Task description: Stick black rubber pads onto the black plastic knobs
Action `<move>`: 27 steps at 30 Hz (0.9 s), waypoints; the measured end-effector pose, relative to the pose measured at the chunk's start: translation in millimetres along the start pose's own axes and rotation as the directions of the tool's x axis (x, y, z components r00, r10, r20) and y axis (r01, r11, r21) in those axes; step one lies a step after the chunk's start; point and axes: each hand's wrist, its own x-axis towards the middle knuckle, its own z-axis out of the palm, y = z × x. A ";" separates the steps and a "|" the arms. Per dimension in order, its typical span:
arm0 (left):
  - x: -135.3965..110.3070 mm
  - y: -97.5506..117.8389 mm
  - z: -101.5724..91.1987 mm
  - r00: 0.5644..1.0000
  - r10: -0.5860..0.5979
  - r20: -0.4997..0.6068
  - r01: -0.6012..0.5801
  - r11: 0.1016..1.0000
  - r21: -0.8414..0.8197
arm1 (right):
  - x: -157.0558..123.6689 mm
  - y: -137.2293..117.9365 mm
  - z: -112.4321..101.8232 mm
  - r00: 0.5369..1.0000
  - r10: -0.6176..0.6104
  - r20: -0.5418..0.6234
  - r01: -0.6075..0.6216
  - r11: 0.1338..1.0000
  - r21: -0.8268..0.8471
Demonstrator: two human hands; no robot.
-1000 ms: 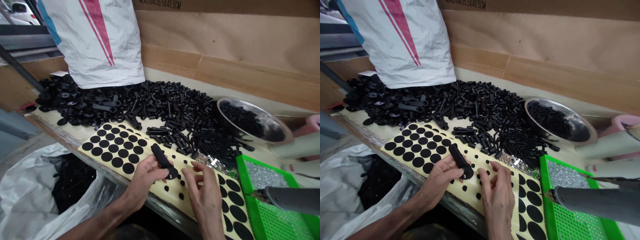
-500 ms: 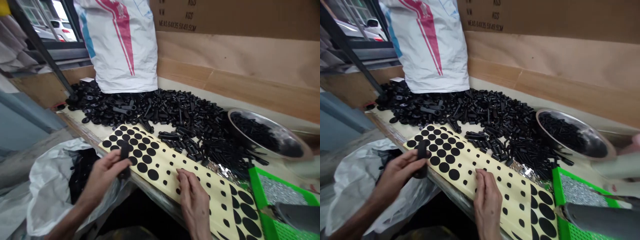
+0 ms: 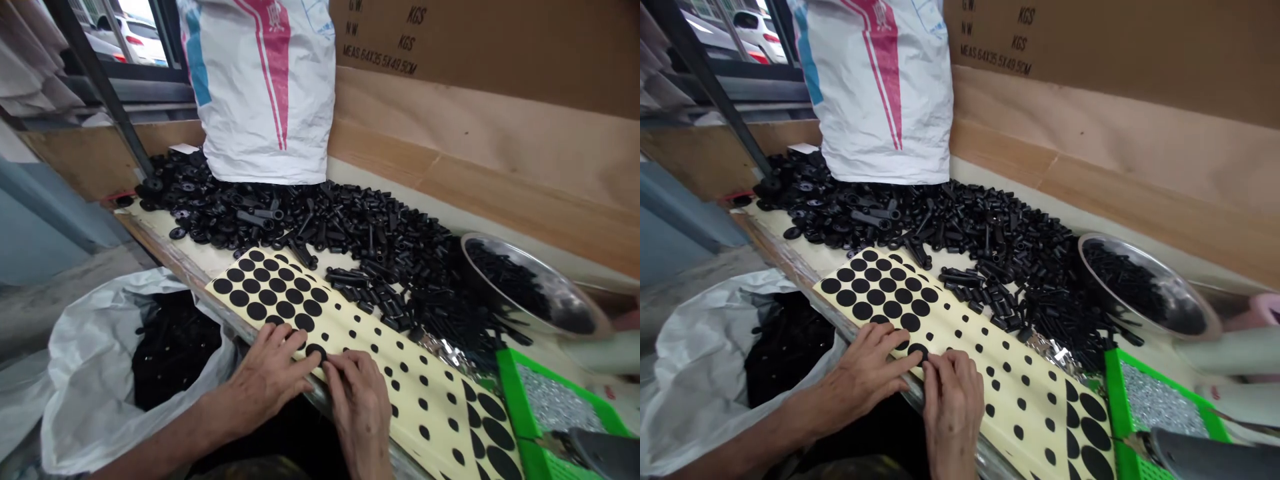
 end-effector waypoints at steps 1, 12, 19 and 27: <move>-1.0 -0.9 2.0 1.000 0.003 0.004 -0.003 1.000 0.011 | 1.9 -1.1 -0.9 0.998 0.045 0.033 -0.046 0.998 0.041; -12.3 -1.8 10.4 0.999 -0.017 -0.042 0.020 0.997 0.073 | -0.5 -5.8 1.5 0.988 0.154 -0.027 -0.148 0.978 0.150; -15.3 -1.0 12.6 0.999 -0.007 -0.053 0.010 0.998 0.066 | 0.9 -9.3 -2.3 0.987 0.119 0.110 -0.137 0.977 0.164; -4.0 -3.3 -10.5 0.969 -0.199 -0.146 0.135 0.922 -0.363 | 11.0 -11.8 -28.1 0.911 0.236 0.337 -0.371 0.826 0.424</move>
